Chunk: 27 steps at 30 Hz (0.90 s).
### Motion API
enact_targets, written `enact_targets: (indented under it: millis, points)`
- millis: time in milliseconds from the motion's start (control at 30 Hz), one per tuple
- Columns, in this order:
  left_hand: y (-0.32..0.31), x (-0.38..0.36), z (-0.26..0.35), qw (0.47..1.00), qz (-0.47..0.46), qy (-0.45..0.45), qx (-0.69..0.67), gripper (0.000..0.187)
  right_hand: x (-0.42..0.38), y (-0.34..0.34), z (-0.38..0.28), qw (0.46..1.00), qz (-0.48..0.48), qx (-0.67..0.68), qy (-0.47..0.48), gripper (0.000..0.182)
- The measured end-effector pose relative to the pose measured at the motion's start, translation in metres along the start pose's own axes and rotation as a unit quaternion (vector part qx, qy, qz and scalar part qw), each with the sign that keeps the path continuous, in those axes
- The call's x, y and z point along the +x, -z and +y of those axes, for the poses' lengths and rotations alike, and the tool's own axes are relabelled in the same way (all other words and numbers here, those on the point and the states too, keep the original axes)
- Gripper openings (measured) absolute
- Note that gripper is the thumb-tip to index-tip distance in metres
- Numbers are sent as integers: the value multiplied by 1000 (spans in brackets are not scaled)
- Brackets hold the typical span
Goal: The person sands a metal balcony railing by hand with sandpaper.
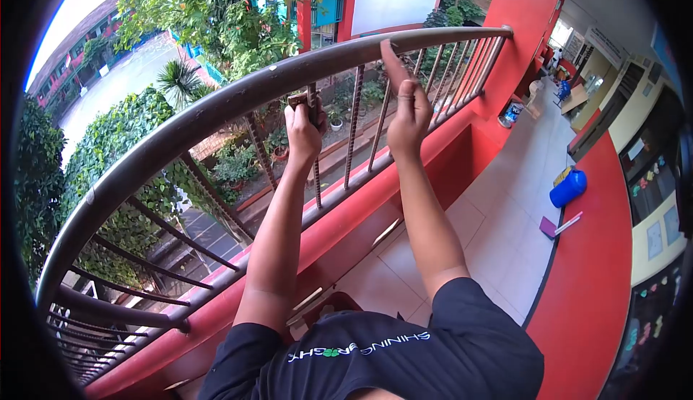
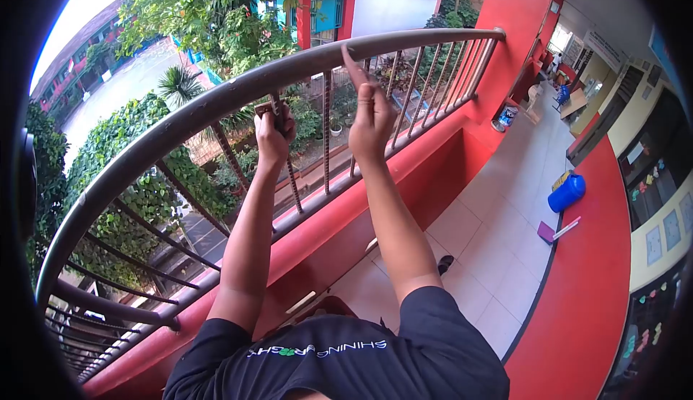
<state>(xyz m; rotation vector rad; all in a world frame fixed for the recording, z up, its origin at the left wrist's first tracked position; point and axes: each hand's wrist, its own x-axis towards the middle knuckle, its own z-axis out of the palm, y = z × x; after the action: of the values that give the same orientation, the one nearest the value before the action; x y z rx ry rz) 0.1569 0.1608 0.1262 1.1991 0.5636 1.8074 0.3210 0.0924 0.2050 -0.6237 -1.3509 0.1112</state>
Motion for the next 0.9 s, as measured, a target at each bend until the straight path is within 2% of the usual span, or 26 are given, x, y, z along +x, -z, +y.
enact_targets:
  millis: [33, 67, 133, 200, 233, 267, 333, 367, 400, 467, 500, 533, 567, 600, 667, 700, 733, 800, 867, 900]
  points:
    - [-2, -1, 4, 1000, -4, 1, -3, 23, -4, 11, 4, 965, 112, 172, -162, 36]
    - [-5, -2, 8, 1000, -1, 8, -6, 22, -8, 26, 11, 865, 216, 331, -309, 37]
    - [-2, -3, 10, 998, -18, 36, -47, 25, -16, 50, 12, 811, 162, 449, -339, 36]
    - [-3, -3, 9, 999, -23, -9, 21, 23, -20, 60, 10, 805, 172, 456, -339, 35]
    - [-5, -4, 14, 997, -8, 47, -68, 23, -19, 64, 6, 792, 154, 475, -352, 34]
    - [-7, -6, 14, 996, -8, 48, -71, 23, -18, 67, 4, 777, 134, 494, -366, 34]
    - [-8, -6, 13, 997, 14, 40, -58, 24, -17, 72, 11, 784, 120, 486, -366, 34]
    - [-9, -7, 7, 999, 32, 0, 5, 27, -16, 73, 15, 806, 135, 444, -368, 31]
    - [-8, -6, 5, 999, 33, -4, 3, 27, -11, 69, 13, 826, 150, 400, -368, 29]
    - [-8, -6, 1, 984, 18, -129, 123, 29, 5, 60, 11, 835, 170, 366, -374, 27]
    - [-14, -8, 14, 999, 33, -14, -3, 30, 18, 54, 16, 928, 155, 196, -277, 30]
    - [-13, -6, 14, 999, 38, -16, -14, 30, 34, 50, 19, 977, 133, 15, -165, 32]
    - [-10, -4, 12, 999, 20, 10, -35, 25, 49, 42, 25, 988, 127, -74, -55, 34]
    - [-8, -5, 10, 998, 1, 37, -54, 21, 62, 34, 29, 990, 73, -110, -44, 35]
    - [-11, -6, 10, 995, 44, 49, -69, 21, 67, 9, 25, 979, -51, -194, -28, 37]
    - [-7, -7, 9, 1000, 15, 25, -12, 20, 56, -11, 22, 959, -121, -235, 101, 39]
    - [-5, -6, 8, 999, -14, 0, 46, 20, 38, -32, -1, 943, -163, -241, 159, 45]
    - [-8, -6, 6, 1000, 9, -5, 24, 22, 11, -50, -39, 922, -248, -220, 200, 52]
    - [-11, -7, 6, 999, 41, -6, -9, 27, 30, -37, -18, 906, -216, -292, 216, 49]
    - [-11, -6, 0, 998, 59, -32, 11, 26, 47, -24, 10, 923, -140, -323, 157, 41]
